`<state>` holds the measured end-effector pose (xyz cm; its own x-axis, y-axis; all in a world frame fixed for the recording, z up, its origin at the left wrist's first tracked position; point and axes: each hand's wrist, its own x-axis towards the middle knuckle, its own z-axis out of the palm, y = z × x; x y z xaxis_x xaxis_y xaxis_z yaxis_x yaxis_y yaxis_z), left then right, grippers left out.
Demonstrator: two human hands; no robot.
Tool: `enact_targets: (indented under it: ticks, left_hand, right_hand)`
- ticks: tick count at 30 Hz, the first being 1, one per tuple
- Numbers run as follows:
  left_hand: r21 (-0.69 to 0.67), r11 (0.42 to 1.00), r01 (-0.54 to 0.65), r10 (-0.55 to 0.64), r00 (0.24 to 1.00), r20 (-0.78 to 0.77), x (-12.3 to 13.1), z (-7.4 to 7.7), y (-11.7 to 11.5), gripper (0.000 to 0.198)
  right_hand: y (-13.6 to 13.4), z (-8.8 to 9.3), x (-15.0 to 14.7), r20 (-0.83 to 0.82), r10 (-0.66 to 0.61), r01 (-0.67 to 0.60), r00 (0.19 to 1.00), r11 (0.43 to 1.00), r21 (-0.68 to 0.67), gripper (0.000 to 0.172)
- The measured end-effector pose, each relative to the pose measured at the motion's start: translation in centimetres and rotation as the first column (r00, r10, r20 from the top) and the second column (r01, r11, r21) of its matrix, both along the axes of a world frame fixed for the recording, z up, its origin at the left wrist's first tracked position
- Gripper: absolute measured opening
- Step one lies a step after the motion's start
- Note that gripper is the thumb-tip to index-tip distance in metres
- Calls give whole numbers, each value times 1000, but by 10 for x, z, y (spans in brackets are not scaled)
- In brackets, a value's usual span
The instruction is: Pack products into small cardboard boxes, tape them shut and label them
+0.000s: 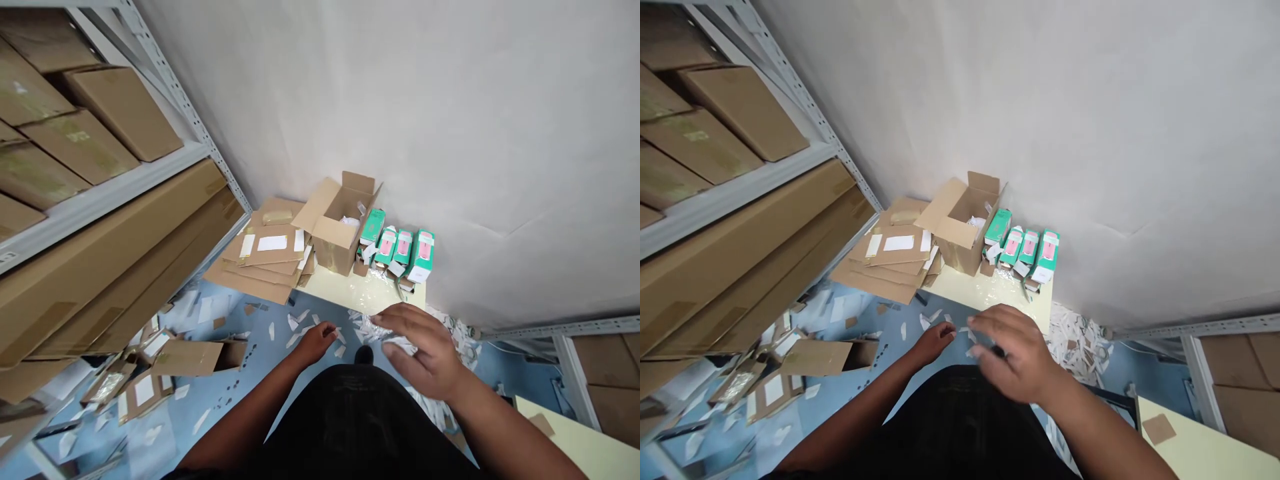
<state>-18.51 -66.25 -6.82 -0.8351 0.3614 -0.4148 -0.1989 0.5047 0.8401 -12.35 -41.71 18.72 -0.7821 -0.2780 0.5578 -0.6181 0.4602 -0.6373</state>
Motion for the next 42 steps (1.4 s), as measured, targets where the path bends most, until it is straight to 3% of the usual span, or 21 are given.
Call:
enact_targets:
  ticks: [2,5,8,11,14,17,19,21,23,27,30,32,35,40,42]
  left_hand:
    - [2,1000,7,-7,1000,-27,-16,10,7,34]
    - [-22,999,41,-43,992,-115,-45,36,34,33]
    - [-177,980,94,-152,924,-351,-80,64,80,38]
    - [-315,945,89,-263,778,-570,-126,83,139,51]
    - [-448,892,53,-350,708,-614,-181,86,196,69]
    - [-630,776,-30,-365,793,-488,-234,79,240,84]
    - [-721,692,-39,-382,828,-410,-262,73,256,82]
    - [-766,642,-26,-410,833,-372,-281,68,264,76]
    - [-776,630,-8,-439,821,-365,-290,63,265,71]
    - [-752,659,9,-443,812,-379,-293,53,259,75]
    - [-731,682,20,-427,823,-375,-294,54,255,77]
    - [-719,695,19,-422,820,-386,-295,61,252,74]
    - [-685,728,27,-418,810,-411,-293,86,244,69]
    - [-532,835,142,-432,768,-473,-272,147,211,62]
    - [-447,859,251,-460,761,-457,-266,170,194,60]
  right_hand:
    - [31,-49,-20,218,-219,228,951,973,-20,22]
    - [77,-121,-57,574,-370,480,731,876,-46,35]
    - [108,-172,-98,692,-375,507,617,862,15,39]
    - [120,-198,-128,727,-356,478,588,877,42,37]
    - [118,-210,-139,751,-299,429,590,903,22,37]
    - [112,-219,-137,761,-264,400,593,916,6,35]
    - [109,-227,-131,770,-257,413,584,911,-9,36]
    - [108,-236,-124,782,-270,459,562,888,-23,39]
    - [107,-246,-115,794,-302,526,527,850,-26,42]
    - [98,-258,-100,810,-355,642,467,766,-34,46]
    - [84,-257,-95,811,-373,671,451,741,-32,46]
    - [74,-254,-95,804,-392,672,447,741,-13,46]
    - [60,-248,-98,791,-426,666,439,745,32,45]
    - [46,-238,-106,742,-495,648,452,754,109,41]
    - [48,-229,-108,672,-591,700,445,698,151,41]
